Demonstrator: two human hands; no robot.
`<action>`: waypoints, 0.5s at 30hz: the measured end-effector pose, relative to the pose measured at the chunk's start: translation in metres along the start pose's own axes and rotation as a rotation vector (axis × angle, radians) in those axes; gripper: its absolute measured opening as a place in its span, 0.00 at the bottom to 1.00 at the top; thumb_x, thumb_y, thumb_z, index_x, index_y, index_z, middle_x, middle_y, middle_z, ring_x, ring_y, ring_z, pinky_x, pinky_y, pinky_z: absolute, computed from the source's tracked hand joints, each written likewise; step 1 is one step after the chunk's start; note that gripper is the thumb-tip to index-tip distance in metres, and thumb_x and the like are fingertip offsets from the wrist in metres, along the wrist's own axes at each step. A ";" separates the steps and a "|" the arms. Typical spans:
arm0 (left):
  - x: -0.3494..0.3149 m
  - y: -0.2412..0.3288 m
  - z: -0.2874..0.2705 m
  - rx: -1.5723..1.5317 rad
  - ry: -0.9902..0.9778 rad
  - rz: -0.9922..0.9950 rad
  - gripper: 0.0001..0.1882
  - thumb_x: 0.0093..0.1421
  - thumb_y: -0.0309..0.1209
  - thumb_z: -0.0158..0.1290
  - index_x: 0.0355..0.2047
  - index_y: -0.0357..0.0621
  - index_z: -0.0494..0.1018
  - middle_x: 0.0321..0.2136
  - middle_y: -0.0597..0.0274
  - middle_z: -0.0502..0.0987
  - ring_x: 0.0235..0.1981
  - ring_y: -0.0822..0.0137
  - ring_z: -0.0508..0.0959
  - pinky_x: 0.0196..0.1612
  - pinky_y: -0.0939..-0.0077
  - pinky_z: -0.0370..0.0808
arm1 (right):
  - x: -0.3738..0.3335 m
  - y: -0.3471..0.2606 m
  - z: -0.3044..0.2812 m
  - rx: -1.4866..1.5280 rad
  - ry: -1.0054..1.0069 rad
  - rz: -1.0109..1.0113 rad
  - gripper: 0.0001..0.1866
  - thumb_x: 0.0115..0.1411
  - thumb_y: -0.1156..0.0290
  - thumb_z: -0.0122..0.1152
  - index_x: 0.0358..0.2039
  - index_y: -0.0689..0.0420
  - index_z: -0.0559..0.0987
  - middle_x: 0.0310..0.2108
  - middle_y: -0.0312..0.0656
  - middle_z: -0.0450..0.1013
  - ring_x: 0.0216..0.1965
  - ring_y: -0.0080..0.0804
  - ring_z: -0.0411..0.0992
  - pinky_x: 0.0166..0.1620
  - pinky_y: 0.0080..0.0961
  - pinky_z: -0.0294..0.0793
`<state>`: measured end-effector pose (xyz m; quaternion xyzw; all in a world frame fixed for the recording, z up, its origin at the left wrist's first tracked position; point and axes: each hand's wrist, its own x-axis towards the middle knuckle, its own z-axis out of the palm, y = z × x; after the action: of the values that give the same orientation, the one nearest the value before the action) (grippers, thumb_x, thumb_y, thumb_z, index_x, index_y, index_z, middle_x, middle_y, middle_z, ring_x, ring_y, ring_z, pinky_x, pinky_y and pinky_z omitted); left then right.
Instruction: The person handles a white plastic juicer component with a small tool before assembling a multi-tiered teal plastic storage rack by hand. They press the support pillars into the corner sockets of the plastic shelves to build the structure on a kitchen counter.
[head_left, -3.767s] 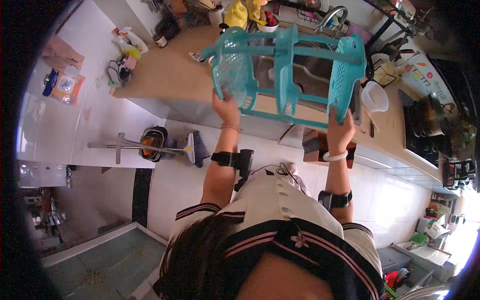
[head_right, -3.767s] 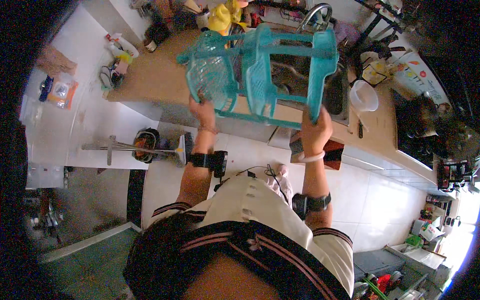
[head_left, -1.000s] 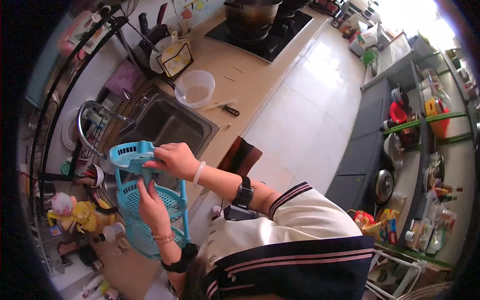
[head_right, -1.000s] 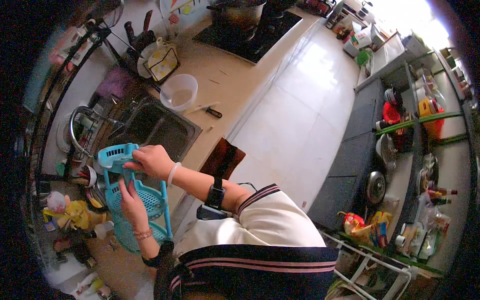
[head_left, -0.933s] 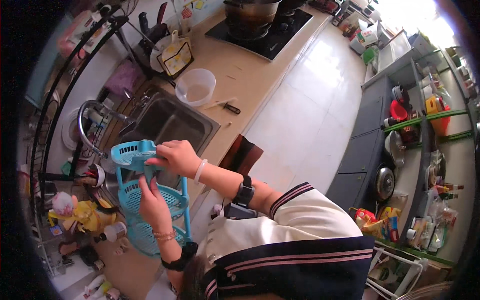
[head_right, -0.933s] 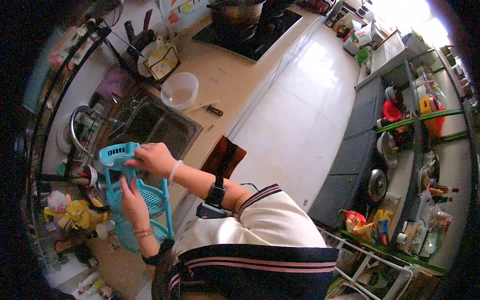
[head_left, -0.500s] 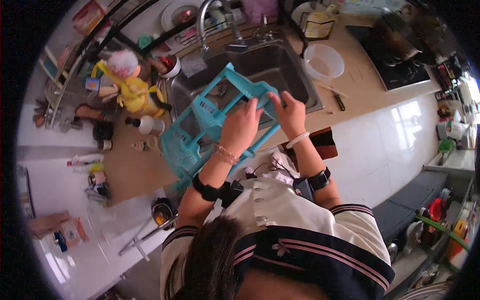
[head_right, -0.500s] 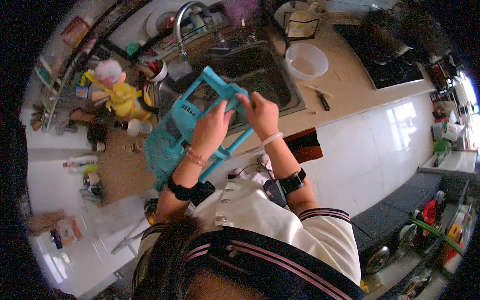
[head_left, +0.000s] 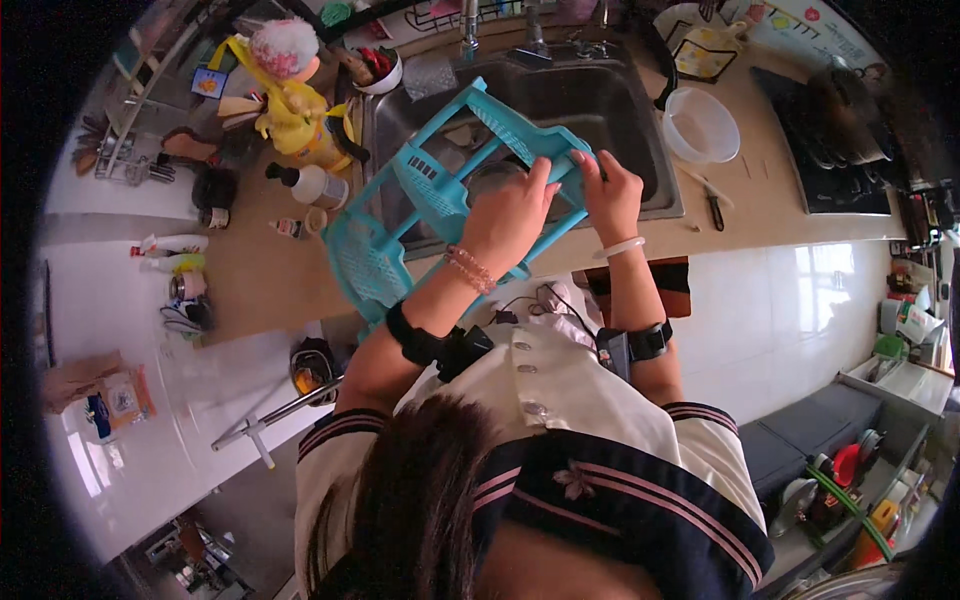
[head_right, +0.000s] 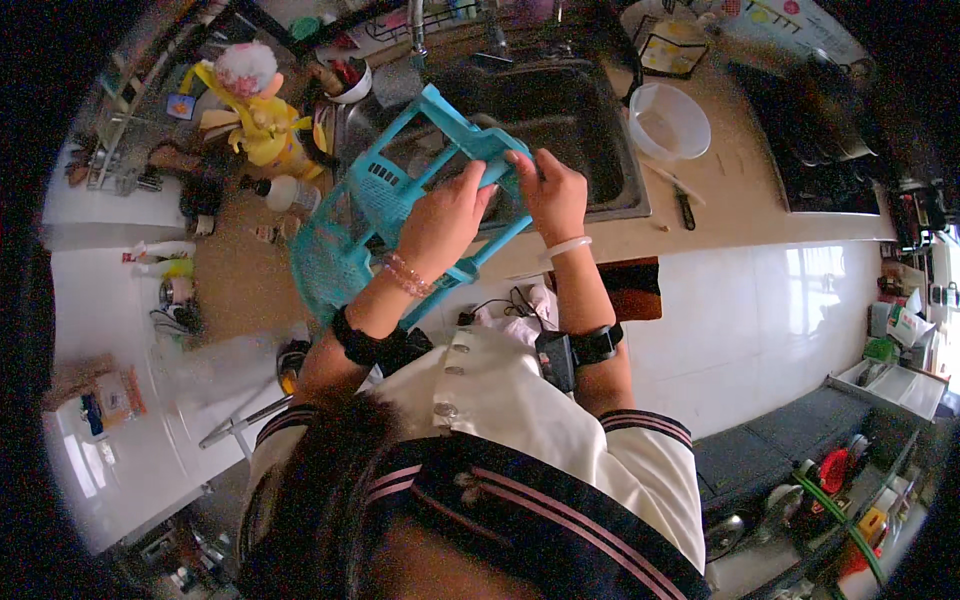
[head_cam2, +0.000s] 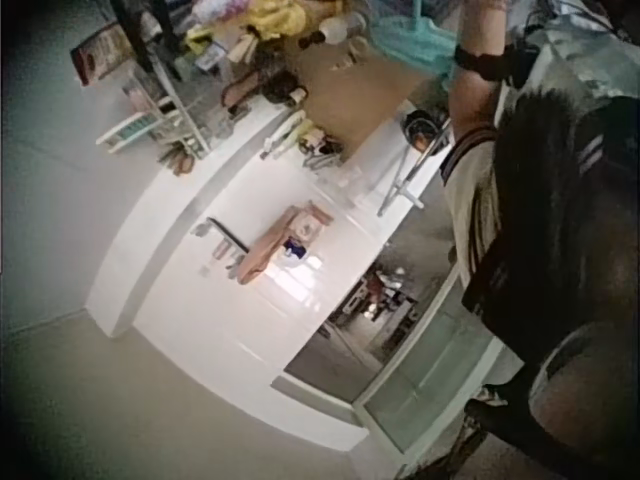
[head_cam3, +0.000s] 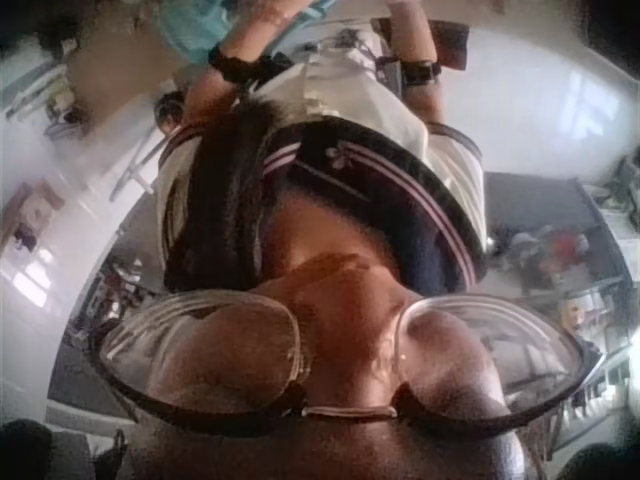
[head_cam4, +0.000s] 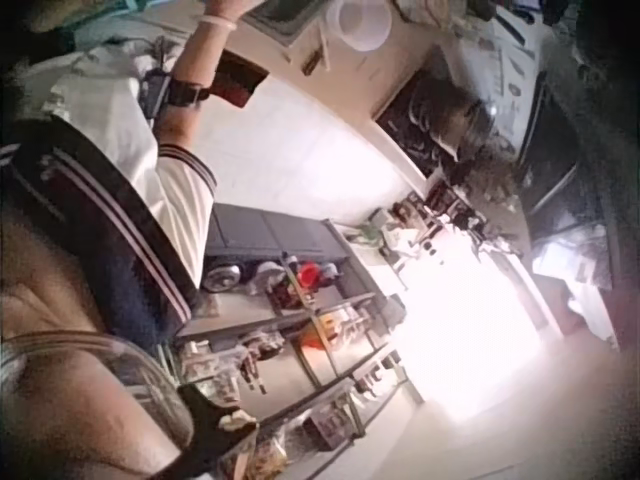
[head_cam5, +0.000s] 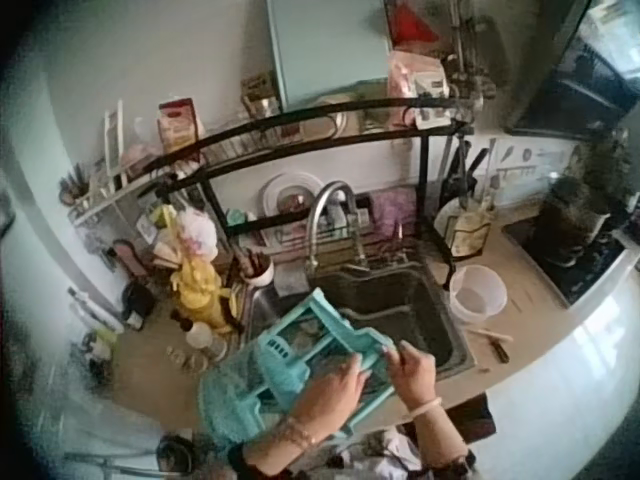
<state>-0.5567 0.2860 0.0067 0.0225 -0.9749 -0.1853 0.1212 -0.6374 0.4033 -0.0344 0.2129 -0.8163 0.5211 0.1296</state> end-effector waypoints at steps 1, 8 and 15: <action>0.001 0.000 0.000 -0.010 0.005 0.008 0.12 0.54 0.35 0.43 0.34 0.41 0.61 0.16 0.50 0.71 0.17 0.52 0.72 0.16 0.63 0.68 | 0.001 0.002 0.001 0.001 -0.008 -0.001 0.16 0.50 0.61 0.55 0.15 0.60 0.68 0.11 0.50 0.60 0.12 0.45 0.53 0.14 0.27 0.56; 0.000 -0.002 0.011 0.007 0.001 0.021 0.12 0.53 0.35 0.45 0.33 0.42 0.61 0.22 0.52 0.71 0.21 0.55 0.73 0.19 0.64 0.69 | 0.004 0.013 0.002 -0.038 -0.046 0.000 0.16 0.50 0.63 0.54 0.15 0.62 0.66 0.11 0.50 0.59 0.12 0.42 0.51 0.15 0.25 0.57; 0.014 -0.038 -0.023 -0.178 0.256 0.034 0.22 0.49 0.37 0.51 0.42 0.41 0.60 0.35 0.50 0.69 0.36 0.55 0.71 0.37 0.66 0.68 | -0.017 0.051 0.002 0.056 0.197 -0.068 0.17 0.48 0.67 0.57 0.12 0.61 0.62 0.10 0.45 0.54 0.12 0.34 0.46 0.15 0.21 0.53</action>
<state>-0.5645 0.2412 0.0167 0.0187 -0.9315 -0.2643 0.2493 -0.6473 0.4235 -0.0831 0.1916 -0.7771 0.5573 0.2210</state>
